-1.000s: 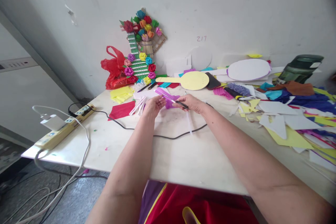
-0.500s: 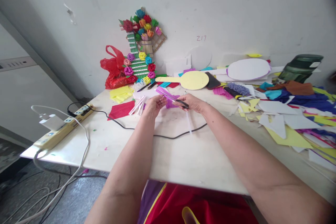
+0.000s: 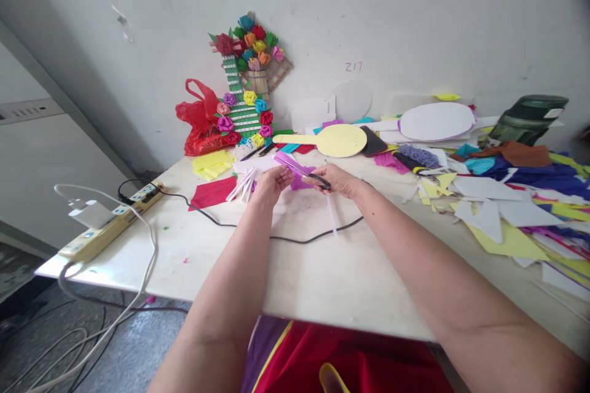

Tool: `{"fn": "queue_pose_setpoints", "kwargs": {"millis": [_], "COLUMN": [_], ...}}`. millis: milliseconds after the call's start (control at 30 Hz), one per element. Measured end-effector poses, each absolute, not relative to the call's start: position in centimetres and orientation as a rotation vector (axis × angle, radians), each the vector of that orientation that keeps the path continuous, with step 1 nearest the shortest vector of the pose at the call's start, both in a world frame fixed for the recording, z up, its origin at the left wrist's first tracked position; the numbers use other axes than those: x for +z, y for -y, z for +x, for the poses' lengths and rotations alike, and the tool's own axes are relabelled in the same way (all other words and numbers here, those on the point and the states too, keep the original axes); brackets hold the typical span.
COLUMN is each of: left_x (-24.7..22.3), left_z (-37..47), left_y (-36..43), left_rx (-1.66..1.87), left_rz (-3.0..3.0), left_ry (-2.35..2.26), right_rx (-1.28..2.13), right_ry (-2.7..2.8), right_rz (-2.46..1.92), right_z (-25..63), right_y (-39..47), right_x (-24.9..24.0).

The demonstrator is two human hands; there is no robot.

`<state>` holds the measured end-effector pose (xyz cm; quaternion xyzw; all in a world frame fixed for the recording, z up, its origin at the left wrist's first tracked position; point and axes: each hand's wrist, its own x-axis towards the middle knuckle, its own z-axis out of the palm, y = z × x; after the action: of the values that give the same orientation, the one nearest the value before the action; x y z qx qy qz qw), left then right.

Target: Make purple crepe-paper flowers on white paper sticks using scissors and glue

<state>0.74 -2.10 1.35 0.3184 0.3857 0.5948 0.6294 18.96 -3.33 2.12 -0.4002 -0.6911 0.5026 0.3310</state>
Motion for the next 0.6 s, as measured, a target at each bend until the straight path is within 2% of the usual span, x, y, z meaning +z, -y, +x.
{"fn": "queue_pose_setpoints", "kwargs": {"millis": [600], "left_x": [1.14], "left_z": [0.66], "left_y": [1.88], "left_rx": [1.378], "left_rz": [0.733], "left_ry": [-0.892], "right_rx": [1.327], "right_ry": [1.779], "right_rz": [-1.083], "right_z": [18.57], "right_y": [3.96], "right_x": [2.63]}}
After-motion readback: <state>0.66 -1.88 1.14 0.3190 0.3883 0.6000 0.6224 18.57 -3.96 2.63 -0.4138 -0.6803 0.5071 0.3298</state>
